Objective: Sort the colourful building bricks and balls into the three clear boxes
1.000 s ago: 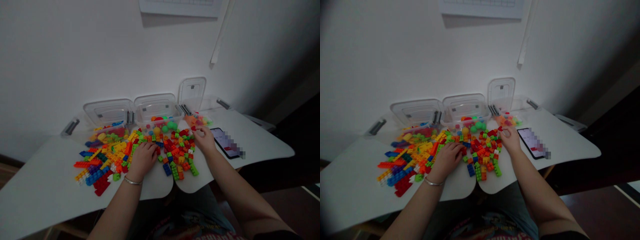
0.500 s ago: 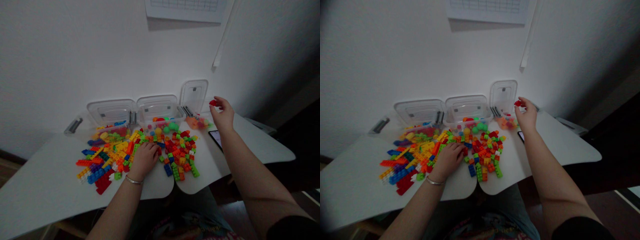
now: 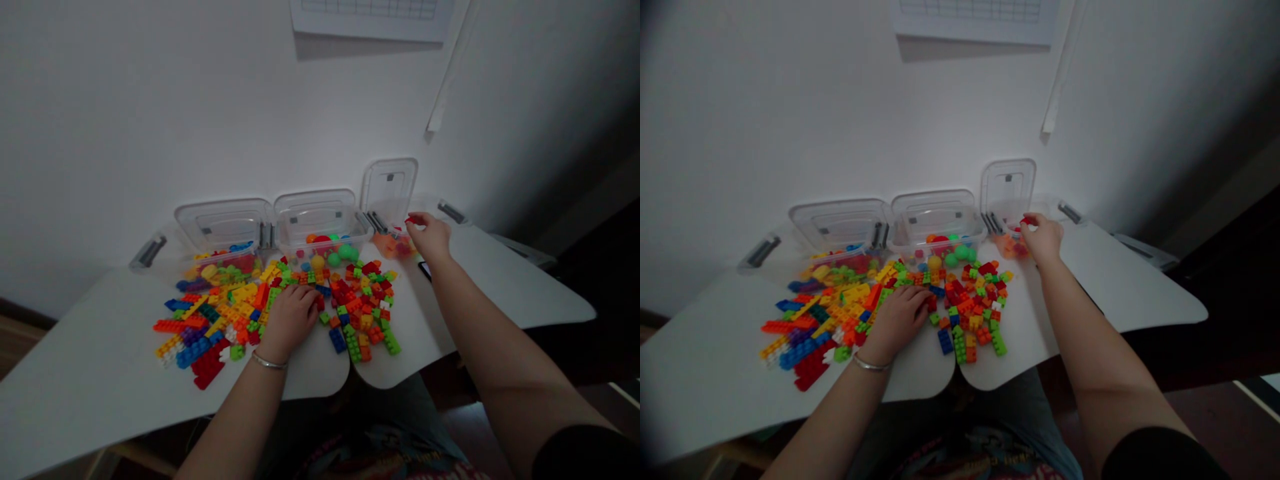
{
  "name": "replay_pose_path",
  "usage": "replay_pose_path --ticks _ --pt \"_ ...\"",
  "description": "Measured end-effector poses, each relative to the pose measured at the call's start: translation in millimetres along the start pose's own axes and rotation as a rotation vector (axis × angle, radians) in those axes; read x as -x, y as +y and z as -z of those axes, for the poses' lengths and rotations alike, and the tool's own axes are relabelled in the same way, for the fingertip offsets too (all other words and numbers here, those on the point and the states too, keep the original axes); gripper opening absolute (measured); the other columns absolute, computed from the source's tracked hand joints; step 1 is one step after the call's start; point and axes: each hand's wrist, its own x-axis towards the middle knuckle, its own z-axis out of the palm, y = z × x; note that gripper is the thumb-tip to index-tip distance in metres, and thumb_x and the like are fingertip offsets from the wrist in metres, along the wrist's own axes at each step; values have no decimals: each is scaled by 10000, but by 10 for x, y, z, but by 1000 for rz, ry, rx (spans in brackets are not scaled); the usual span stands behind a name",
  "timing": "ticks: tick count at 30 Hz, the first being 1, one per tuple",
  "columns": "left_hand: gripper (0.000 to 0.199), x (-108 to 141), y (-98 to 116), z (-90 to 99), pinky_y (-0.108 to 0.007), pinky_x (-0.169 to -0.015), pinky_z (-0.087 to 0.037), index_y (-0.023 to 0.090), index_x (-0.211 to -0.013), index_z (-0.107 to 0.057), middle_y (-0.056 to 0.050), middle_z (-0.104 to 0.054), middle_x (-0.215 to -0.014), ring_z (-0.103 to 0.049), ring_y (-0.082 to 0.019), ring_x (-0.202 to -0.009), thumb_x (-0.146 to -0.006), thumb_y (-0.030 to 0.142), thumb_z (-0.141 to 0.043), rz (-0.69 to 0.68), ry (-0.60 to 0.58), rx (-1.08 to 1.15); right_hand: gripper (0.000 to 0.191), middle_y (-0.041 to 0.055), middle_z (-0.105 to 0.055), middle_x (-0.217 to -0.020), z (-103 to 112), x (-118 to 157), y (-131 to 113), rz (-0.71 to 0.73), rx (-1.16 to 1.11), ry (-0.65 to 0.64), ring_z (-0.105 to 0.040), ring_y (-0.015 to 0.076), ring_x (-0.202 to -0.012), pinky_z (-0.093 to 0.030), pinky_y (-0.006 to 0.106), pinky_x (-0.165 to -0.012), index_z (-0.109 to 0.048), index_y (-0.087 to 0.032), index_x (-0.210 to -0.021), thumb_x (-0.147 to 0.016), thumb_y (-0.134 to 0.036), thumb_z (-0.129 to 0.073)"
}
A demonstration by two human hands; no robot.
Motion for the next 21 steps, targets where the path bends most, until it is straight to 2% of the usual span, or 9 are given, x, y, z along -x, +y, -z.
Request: replay_pose_path --ticks 6,9,13,15,17,21 --pt "249 7 -3 -4 -417 -910 -499 187 -1084 -679 -66 -690 -1095 -579 -255 -1012 -883 198 -533 -1 5 -6 373 66 -749 -977 5 -36 11 -4 -37 -17 -668 253 -900 -421 507 -966 -686 -219 -1101 -774 -359 -573" --pt "253 6 1 4 -415 -908 -500 186 -1089 -678 -64 -688 -1101 -578 -255 -1014 -881 196 -535 -3 1 -6 333 76 -735 -1035 60 6 -16 63 -113 46 -644 256 -971 -414 497 -982 -687 -211 -1063 -804 -351 -532" --pt "252 0 4 11 -416 -909 -502 188 -1088 -677 -67 -687 -1106 -579 -257 -1017 -878 200 -539 0 -8 -6 286 84 -713 -1063 163 281 -60 192 -149 173 -603 253 -1055 -352 494 -1054 -681 -216 -1027 -836 -327 -500" --pt "250 -3 5 13 -417 -913 -502 190 -1083 -677 -69 -687 -1106 -581 -255 -1017 -872 197 -542 -2 -11 -6 265 89 -713 -1040 184 501 -60 176 -170 178 -606 252 -1033 -401 463 -1005 -683 -214 -1004 -835 -320 -508" --pt "253 -5 9 15 -416 -915 -502 192 -1083 -676 -72 -686 -1110 -582 -253 -1018 -871 192 -539 -4 -14 -2 246 87 -719 -983 170 734 -39 118 -207 113 -622 248 -978 -448 440 -940 -693 -213 -941 -847 -326 -495" --pt "249 -9 18 21 -415 -914 -505 192 -1078 -677 -73 -688 -1105 -584 -249 -1017 -880 196 -526 -2 -20 4 211 78 -728 -922 71 1071 35 120 -231 -140 -650 245 -914 -492 426 -883 -698 -214 -854 -820 -293 -505"
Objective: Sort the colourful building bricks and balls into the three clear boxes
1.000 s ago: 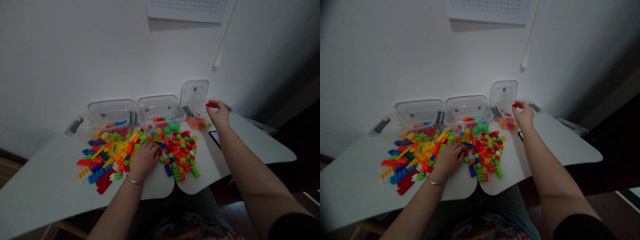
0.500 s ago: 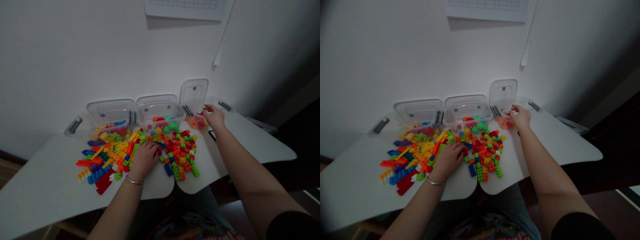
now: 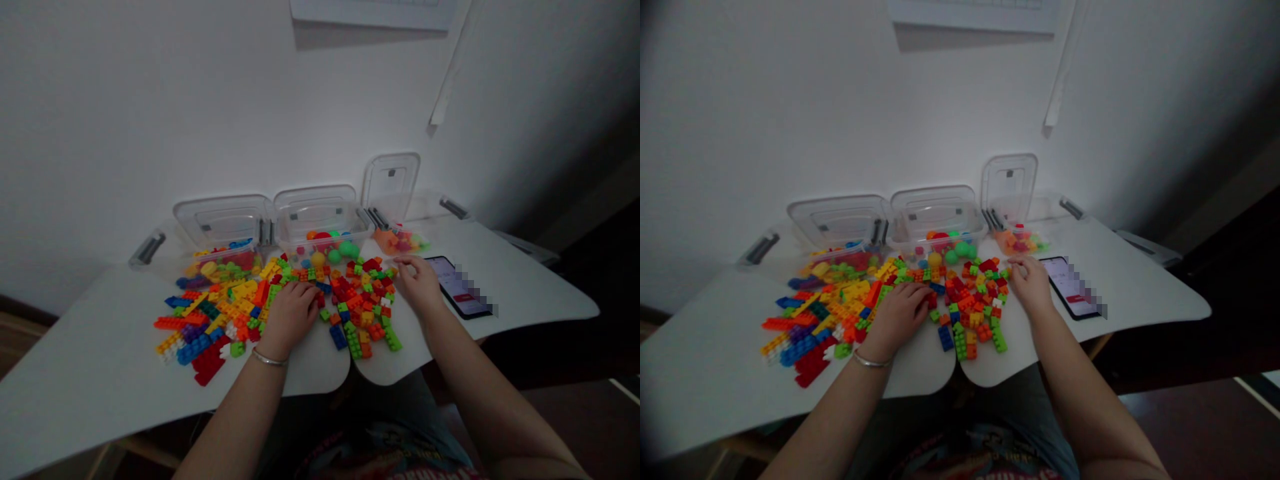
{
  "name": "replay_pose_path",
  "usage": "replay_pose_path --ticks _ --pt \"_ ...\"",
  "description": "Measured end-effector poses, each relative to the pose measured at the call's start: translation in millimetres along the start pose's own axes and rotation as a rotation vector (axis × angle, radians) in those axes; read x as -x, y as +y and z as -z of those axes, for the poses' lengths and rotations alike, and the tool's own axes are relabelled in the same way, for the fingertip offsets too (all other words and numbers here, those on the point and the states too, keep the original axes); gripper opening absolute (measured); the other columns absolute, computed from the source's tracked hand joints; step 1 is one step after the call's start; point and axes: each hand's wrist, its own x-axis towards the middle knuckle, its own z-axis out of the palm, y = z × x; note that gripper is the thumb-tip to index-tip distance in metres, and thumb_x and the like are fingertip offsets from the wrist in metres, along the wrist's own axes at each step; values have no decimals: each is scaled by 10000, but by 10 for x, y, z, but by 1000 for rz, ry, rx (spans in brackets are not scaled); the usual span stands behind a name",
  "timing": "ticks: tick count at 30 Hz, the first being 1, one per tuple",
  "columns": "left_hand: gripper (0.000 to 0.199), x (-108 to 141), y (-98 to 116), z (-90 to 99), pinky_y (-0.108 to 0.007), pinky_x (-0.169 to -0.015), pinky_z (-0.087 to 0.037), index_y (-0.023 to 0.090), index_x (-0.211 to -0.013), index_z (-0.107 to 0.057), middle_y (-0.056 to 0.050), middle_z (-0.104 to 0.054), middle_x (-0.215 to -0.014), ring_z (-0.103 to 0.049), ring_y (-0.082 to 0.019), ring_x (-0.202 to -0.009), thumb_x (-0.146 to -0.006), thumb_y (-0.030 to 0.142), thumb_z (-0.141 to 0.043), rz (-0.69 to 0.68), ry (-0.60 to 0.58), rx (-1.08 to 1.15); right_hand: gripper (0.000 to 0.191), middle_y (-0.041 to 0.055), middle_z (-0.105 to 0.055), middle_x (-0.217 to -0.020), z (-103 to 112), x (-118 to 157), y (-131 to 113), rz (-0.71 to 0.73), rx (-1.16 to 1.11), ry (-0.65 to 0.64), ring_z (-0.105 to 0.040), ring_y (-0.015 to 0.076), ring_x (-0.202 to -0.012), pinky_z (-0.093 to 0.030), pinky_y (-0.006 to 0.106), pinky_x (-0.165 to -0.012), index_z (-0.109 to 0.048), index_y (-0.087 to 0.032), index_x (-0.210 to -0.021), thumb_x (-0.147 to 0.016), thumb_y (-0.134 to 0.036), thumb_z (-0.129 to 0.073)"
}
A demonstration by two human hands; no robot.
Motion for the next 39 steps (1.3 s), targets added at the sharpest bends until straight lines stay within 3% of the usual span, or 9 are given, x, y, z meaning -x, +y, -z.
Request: replay_pose_path --ticks 6,14,19,30,39 --pt "261 -1 -8 -17 -429 -910 -506 191 -1092 -677 -75 -688 -1103 -584 -255 -1016 -878 199 -528 7 11 -18 345 76 -726 -1063 -120 94 94 92 62 -230 -648 233 -1027 -478 433 -977 -720 -209 -948 -753 -105 -454" --pt "266 -6 -15 -19 -428 -898 -507 197 -1091 -677 -77 -689 -1099 -586 -258 -1007 -880 203 -515 1 10 -18 384 73 -718 -1089 -84 120 93 88 168 -297 -638 270 -1032 -485 484 -966 -707 -229 -1030 -741 -104 -488" --pt "261 -4 -17 -26 -428 -900 -500 207 -1083 -677 -78 -689 -1098 -586 -262 -1010 -878 208 -515 -4 10 -22 359 79 -713 -1064 -68 119 53 102 164 -294 -642 272 -997 -497 479 -942 -685 -239 -1050 -758 -135 -506" --pt "258 -8 -7 -13 -423 -905 -501 194 -1088 -675 -76 -689 -1099 -588 -259 -1020 -885 206 -516 7 7 -25 346 109 -631 -1006 -79 119 41 82 60 -148 -604 258 -961 -511 437 -891 -637 -195 -1035 -722 -126 -508" --pt "262 -13 -2 2 -435 -892 -512 192 -1080 -682 -85 -693 -1089 -593 -263 -1004 -878 201 -516 1 6 -18 277 100 -648 -1010 -69 113 19 9 -29 -104 -617 234 -873 -535 425 -821 -641 -216 -1030 -772 -268 -557"
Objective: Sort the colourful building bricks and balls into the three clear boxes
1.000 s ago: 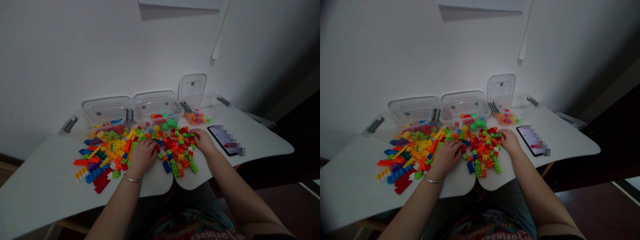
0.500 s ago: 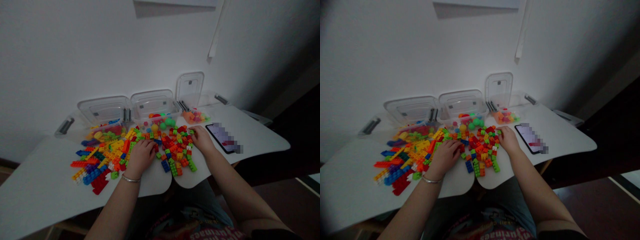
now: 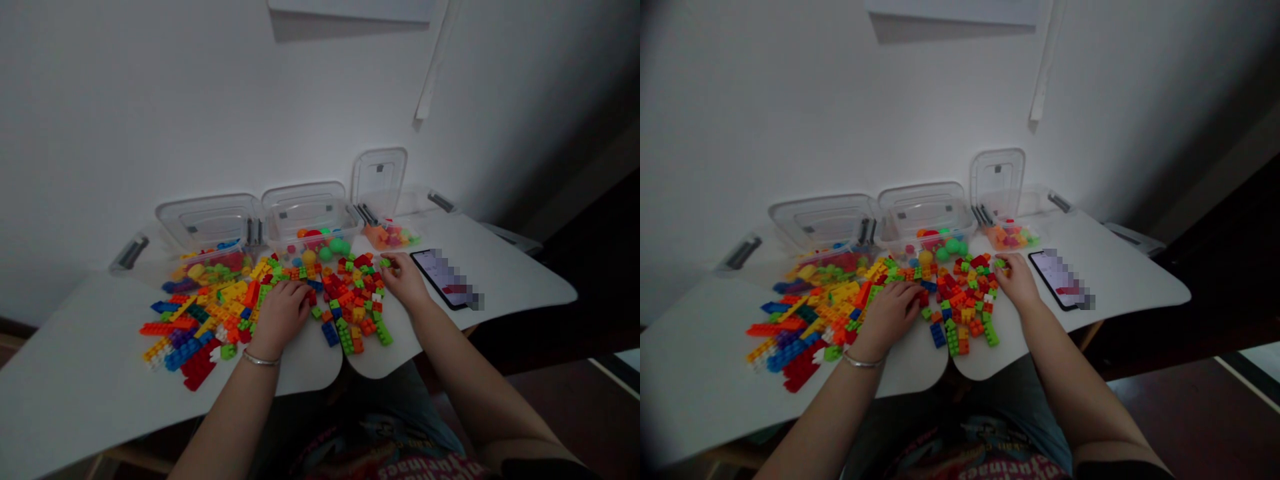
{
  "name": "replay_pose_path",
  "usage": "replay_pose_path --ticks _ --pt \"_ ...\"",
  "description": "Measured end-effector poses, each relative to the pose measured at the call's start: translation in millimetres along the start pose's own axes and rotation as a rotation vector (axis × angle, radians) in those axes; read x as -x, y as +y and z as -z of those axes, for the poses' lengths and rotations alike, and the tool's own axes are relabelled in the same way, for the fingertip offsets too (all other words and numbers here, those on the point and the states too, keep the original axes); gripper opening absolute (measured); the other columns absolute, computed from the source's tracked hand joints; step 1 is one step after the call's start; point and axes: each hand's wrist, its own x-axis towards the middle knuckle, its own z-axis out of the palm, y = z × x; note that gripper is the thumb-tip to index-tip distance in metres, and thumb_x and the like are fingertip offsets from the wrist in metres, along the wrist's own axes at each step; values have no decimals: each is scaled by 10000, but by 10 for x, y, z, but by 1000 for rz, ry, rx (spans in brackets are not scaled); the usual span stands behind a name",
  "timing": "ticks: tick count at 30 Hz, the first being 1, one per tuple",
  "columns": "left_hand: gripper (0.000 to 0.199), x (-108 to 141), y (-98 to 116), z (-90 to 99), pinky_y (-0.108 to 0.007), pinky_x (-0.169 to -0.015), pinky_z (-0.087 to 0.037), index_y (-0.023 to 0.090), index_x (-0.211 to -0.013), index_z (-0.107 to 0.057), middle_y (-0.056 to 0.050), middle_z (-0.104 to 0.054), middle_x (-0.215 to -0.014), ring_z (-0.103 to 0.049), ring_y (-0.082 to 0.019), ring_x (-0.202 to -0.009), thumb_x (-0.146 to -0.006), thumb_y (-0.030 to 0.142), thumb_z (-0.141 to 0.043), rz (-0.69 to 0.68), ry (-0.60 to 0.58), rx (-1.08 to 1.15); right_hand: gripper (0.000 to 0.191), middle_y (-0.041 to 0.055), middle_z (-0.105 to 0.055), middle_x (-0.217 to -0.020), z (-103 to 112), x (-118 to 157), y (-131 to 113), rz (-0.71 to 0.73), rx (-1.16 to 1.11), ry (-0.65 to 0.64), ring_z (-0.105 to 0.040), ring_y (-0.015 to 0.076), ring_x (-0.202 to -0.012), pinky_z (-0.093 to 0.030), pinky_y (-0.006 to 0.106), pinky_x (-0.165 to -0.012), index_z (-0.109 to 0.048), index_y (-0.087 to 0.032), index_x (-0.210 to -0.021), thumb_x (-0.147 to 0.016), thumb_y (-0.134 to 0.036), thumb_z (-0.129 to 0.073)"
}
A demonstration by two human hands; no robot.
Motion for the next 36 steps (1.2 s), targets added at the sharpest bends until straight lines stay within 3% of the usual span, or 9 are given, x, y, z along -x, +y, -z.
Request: replay_pose_path --ticks 7,14,18,21,26,31,36 --pt "260 12 -30 -34 -419 -882 -506 210 -1080 -674 -76 -689 -1086 -589 -258 -998 -874 198 -517 -16 21 7 209 78 -643 -964 130 -105 -162 60 -23 251 -609 232 -916 -524 415 -827 -610 -229 -950 -762 -233 -518" --pt "263 13 -24 -32 -429 -896 -508 194 -1089 -676 -79 -690 -1099 -588 -262 -1010 -881 202 -515 -2 10 9 195 61 -638 -956 482 -712 -171 20 52 540 -603 230 -952 -466 440 -919 -556 -217 -926 -812 -375 -557" --pt "261 13 -5 -9 -428 -888 -512 203 -1079 -683 -80 -694 -1094 -593 -263 -1017 -874 196 -521 10 18 15 211 58 -641 -933 593 -1109 -93 24 48 508 -614 220 -908 -473 419 -887 -549 -214 -920 -805 -390 -560" --pt "259 9 2 5 -425 -892 -512 199 -1075 -683 -80 -693 -1091 -593 -261 -1021 -875 193 -519 6 17 13 204 46 -667 -909 556 -1262 -20 -25 117 464 -627 213 -858 -440 458 -931 -559 -214 -912 -788 -376 -563" --pt "263 12 -7 1 -425 -899 -512 199 -1085 -680 -80 -692 -1092 -591 -258 -1024 -877 196 -518 0 17 16 195 43 -699 -910 377 -1243 76 -144 183 405 -641 207 -821 -282 586 -1051 -574 -209 -908 -760 -337 -571" --pt "259 18 -13 -16 -428 -895 -512 199 -1087 -678 -75 -689 -1095 -589 -258 -1014 -884 204 -516 6 18 17 238 38 -706 -894 307 -1194 150 -180 179 381 -651 207 -864 -205 582 -1104 -592 -209 -934 -736 -340 -571" --pt "264 13 -14 -18 -432 -897 -511 201 -1093 -678 -80 -690 -1098 -591 -260 -1017 -878 201 -525 2 13 17 279 43 -718 -890 328 -1229 157 -207 146 349 -659 225 -900 -212 582 -1098 -587 -205 -959 -722 -352 -590"
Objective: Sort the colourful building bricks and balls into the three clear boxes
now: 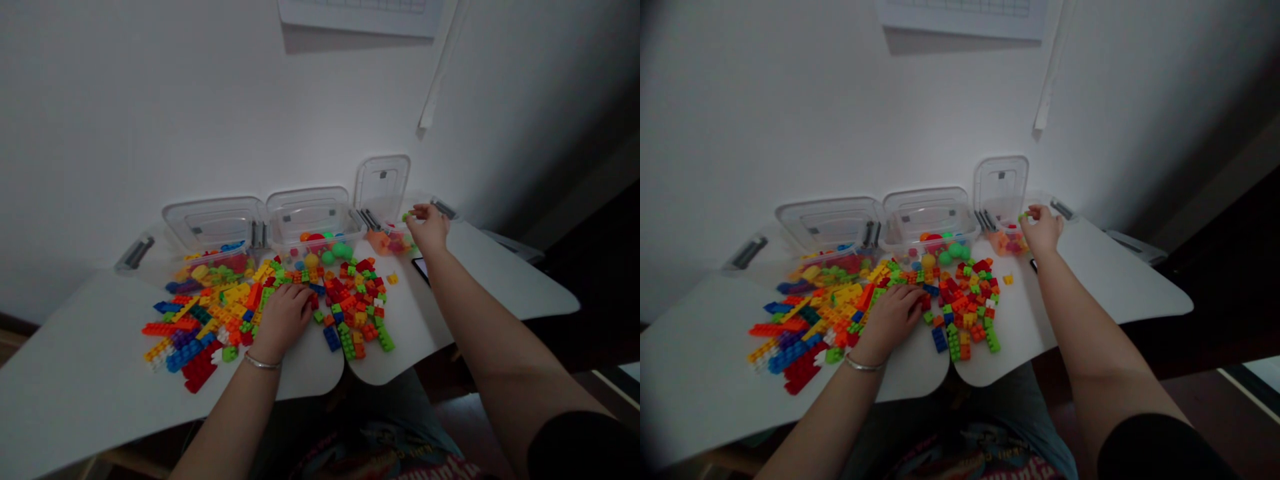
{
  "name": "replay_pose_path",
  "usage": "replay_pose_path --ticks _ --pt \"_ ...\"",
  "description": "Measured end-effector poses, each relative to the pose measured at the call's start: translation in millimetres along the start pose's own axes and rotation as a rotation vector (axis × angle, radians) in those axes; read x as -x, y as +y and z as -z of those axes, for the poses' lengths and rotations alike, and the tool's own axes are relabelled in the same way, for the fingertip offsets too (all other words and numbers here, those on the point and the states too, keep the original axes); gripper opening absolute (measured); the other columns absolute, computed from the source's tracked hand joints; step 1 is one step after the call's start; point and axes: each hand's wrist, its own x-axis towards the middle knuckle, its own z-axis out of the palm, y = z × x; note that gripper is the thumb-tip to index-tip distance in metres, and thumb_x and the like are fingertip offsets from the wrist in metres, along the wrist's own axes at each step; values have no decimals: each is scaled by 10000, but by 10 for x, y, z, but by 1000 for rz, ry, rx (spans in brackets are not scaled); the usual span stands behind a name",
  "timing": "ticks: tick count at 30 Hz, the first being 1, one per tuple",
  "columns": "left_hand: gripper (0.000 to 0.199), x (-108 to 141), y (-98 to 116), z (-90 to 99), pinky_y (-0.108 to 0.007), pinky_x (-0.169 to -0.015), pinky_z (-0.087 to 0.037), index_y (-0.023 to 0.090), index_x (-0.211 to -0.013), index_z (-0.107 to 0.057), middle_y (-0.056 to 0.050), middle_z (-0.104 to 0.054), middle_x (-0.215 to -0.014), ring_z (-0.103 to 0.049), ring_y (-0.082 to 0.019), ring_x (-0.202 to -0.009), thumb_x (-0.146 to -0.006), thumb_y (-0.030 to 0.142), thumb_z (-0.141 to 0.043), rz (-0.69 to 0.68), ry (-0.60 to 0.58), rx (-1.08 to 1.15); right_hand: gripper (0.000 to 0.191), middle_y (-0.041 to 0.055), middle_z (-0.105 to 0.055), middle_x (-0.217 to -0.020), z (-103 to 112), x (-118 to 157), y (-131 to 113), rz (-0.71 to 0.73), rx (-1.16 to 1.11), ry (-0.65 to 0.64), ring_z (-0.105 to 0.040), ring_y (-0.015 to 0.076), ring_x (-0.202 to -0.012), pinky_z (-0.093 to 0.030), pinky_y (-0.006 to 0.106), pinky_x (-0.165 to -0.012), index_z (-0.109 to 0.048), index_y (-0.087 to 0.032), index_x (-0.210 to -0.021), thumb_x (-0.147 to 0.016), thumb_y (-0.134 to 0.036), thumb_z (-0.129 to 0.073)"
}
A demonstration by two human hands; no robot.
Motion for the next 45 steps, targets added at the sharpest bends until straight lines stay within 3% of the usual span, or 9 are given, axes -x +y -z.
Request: replay_pose_path --ticks 4,7,10,14,20,29,35,39,45 --pt "260 1 2 -3 -427 -890 -511 195 -1092 -678 -77 -690 -1100 -587 -262 -1017 -884 208 -522 3 3 -5 251 55 -714 -936 72 33 -40 36 -17 13 -654 232 -912 -215 591 -1103 -590 -202 -957 -738 -323 -592" --pt "255 -1 3 -2 -418 -888 -510 194 -1085 -679 -73 -690 -1098 -587 -257 -1009 -883 204 -525 1 4 -5 219 73 -690 -984 186 159 -58 156 43 129 -621 257 -985 -223 592 -1105 -610 -208 -953 -775 -328 -565" --pt "250 -2 1 0 -414 -891 -508 194 -1077 -680 -67 -693 -1087 -588 -252 -998 -878 196 -529 0 0 -6 248 86 -675 -970 303 410 -45 223 35 151 -616 255 -948 -389 516 -1003 -622 -190 -970 -775 -331 -563" --pt "254 1 0 3 -418 -905 -501 193 -1089 -676 -65 -689 -1102 -584 -255 -1010 -882 201 -528 -2 -8 -10 266 79 -687 -987 392 874 26 169 -8 -148 -625 190 -727 -498 388 -789 -649 -183 -977 -777 -340 -571" --pt "255 7 7 14 -416 -915 -498 202 -1092 -673 -62 -685 -1107 -580 -252 -1025 -884 202 -524 7 -21 -7 310 87 -690 -955 419 1257 111 91 90 -558 -619 187 -731 -503 338 -725 -703 -173 -1014 -781 -354 -604" --pt "255 2 9 16 -419 -911 -501 195 -1082 -679 -70 -691 -1102 -587 -256 -1021 -875 195 -532 5 -17 -4 243 107 -718 -1003 302 1226 -73 184 167 -712 -656 227 -915 -489 342 -861 -724 -179 -994 -789 -184 -594" --pt "259 -3 15 21 -424 -903 -508 199 -1090 -678 -70 -690 -1111 -587 -257 -1022 -874 194 -536 12 -20 -8 216 91 -719 -989 175 1221 -138 119 127 -591 -653 220 -879 -488 345 -824 -701 -202 -967 -775 -226 -605" --pt "254 -2 9 14 -419 -908 -506 197 -1089 -678 -68 -691 -1098 -587 -253 -1018 -879 192 -535 5 -17 -10 49 71 -716 -980 116 1260 -136 6 -31 -505 -646 193 -808 -492 328 -757 -600 -212 -779 -734 -225 -585" --pt "256 5 2 7 -417 -912 -505 197 -1092 -677 -68 -690 -1104 -587 -250 -1019 -882 197 -532 4 -16 -10 164 15 -635 -687 143 1294 -67 -75 -56 -415 -564 171 -619 -436 303 -615 -489 -232 -692 -740 -339 -604"
